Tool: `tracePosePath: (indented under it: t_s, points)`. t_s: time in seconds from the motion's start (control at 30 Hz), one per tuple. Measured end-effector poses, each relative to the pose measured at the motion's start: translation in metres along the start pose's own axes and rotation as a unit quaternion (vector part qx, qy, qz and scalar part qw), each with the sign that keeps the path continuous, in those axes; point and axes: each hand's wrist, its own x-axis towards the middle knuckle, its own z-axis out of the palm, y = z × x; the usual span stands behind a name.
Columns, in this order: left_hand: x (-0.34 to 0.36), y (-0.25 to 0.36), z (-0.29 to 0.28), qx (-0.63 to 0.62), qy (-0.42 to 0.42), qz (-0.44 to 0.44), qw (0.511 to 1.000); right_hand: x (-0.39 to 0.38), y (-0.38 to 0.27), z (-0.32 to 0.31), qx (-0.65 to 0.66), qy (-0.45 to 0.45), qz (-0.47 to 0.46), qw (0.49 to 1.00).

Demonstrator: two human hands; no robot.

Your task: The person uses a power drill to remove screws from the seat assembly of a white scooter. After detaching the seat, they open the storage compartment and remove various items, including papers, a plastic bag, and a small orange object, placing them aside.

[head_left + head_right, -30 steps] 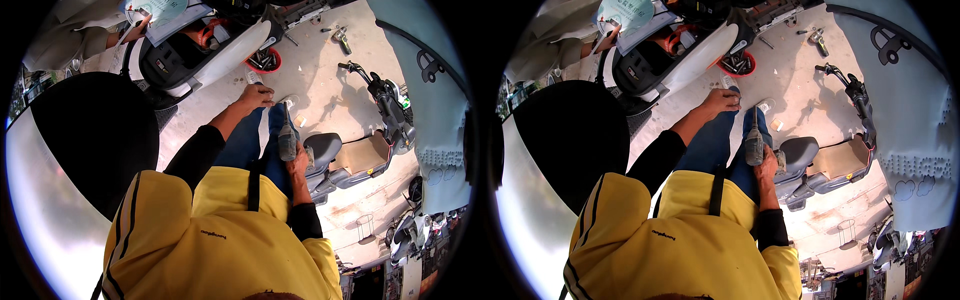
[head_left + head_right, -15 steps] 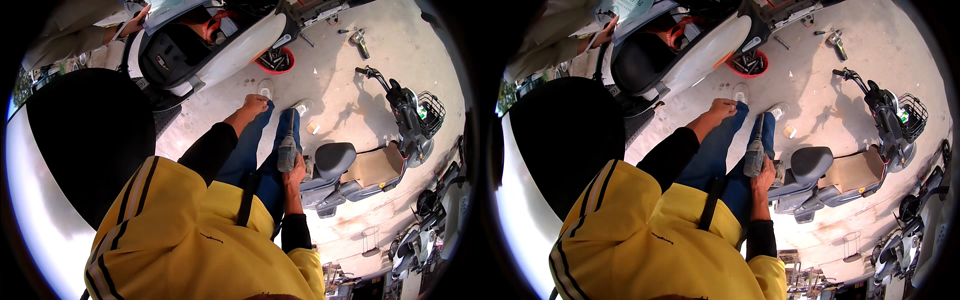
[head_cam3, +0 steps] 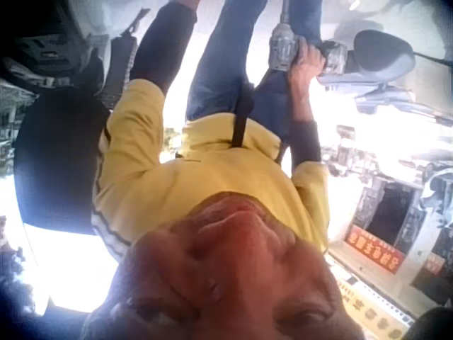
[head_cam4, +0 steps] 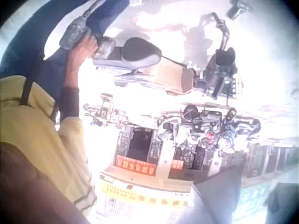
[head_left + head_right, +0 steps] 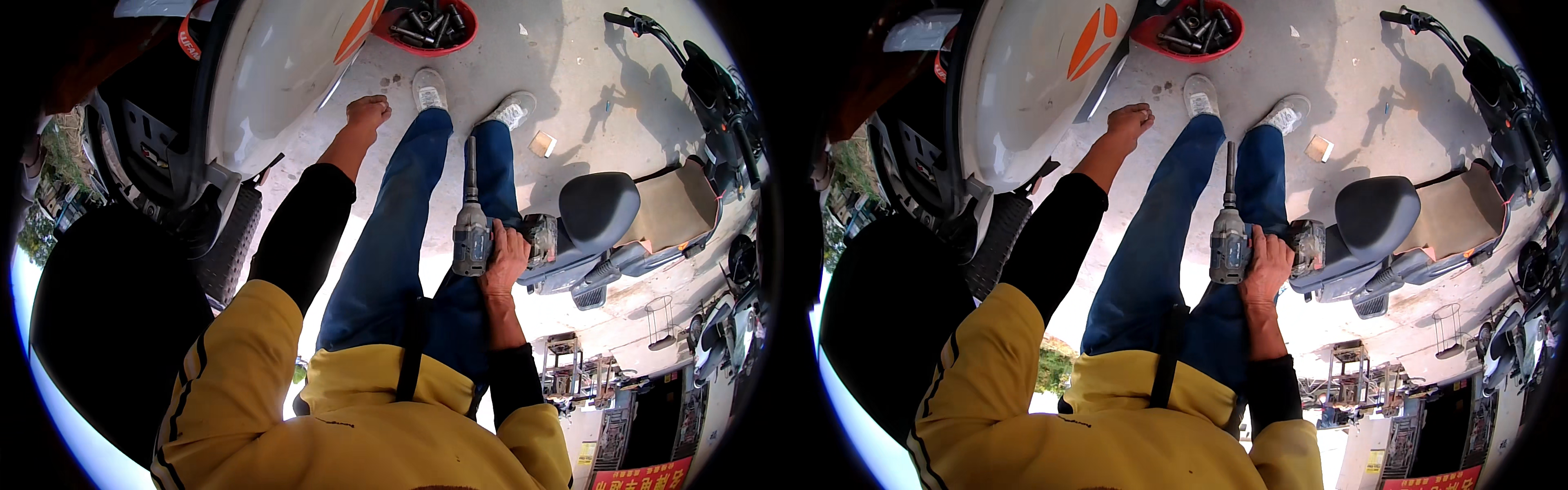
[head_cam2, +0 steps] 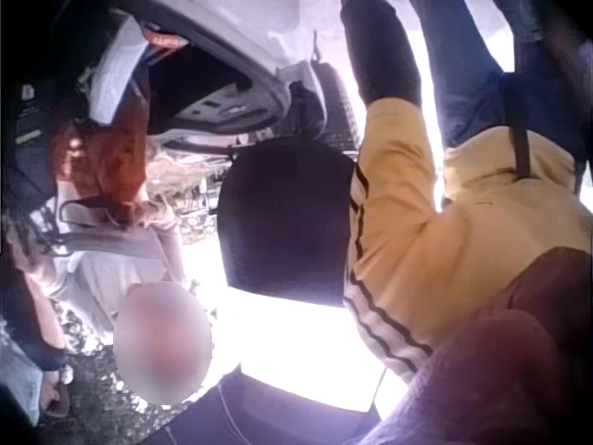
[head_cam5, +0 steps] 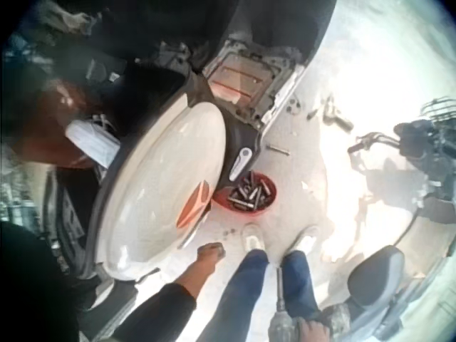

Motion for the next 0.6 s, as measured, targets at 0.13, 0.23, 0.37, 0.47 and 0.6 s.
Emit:
tracePosePath:
  t_s: [0.13,0.23,0.37,0.47,0.6]
  points:
    - [0.067,-0.014,-0.001,-0.049,0.018,-0.017,0.998,0.002,-0.002,0.005,-0.005,-0.006,0.048,0.999]
    - [0.115,-0.015,-0.002,0.056,-0.019,0.06,0.996,-0.002,0.001,0.009,-0.004,-0.012,0.046,0.999]
    - [0.207,-0.056,-0.015,0.055,0.031,0.053,0.997,0.003,-0.012,-0.007,-0.037,-0.045,0.059,0.997]
    - [0.345,-0.101,-0.138,0.355,0.019,0.241,0.903,0.012,0.002,-0.004,-0.003,-0.062,0.035,0.997]
    - [0.379,-0.075,-0.138,0.313,-0.006,0.27,0.91,0.014,0.011,0.006,0.011,-0.033,0.028,0.999]
